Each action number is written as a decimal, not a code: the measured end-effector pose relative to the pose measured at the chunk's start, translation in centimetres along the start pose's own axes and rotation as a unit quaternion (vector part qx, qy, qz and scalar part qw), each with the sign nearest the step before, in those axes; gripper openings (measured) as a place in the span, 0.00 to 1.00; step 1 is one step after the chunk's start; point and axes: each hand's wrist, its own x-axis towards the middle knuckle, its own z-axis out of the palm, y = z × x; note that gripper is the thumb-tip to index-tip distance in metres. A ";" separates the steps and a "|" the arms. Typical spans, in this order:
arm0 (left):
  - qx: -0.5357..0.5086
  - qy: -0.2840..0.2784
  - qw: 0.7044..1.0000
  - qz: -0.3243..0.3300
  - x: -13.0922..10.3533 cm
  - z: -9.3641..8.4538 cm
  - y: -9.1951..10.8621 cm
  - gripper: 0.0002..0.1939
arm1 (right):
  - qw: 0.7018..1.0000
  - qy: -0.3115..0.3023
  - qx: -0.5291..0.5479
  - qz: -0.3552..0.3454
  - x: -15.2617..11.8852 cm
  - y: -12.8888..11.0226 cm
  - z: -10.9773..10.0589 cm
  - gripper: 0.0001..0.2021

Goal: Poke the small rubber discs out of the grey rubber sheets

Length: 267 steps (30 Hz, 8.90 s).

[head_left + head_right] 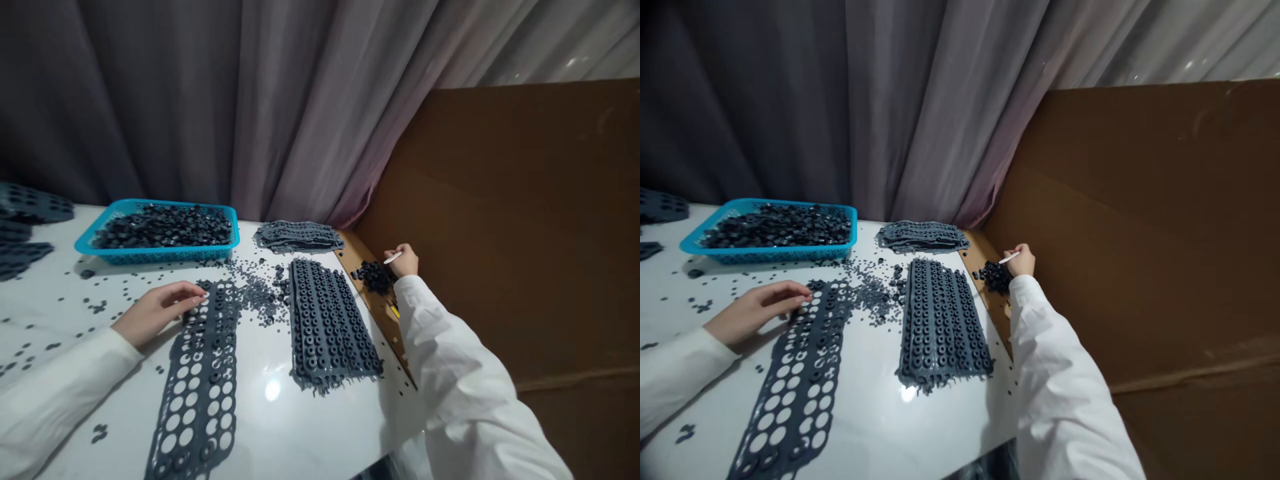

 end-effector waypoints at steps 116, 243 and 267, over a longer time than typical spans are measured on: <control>0.424 -0.229 0.830 0.281 8.4 1.8 0.5 0.13 | 0.921 -0.287 0.256 -0.053 -28.6 -13.2 15.7 0.08; -0.236 -0.049 0.966 -0.088 4.8 0.6 2.5 0.21 | 0.898 -0.118 0.258 -0.336 -28.6 -13.9 15.1 0.06; -0.245 -0.030 0.969 0.018 15.1 -0.4 5.0 0.10 | 0.934 -0.120 0.305 -0.140 -28.7 -13.3 16.5 0.08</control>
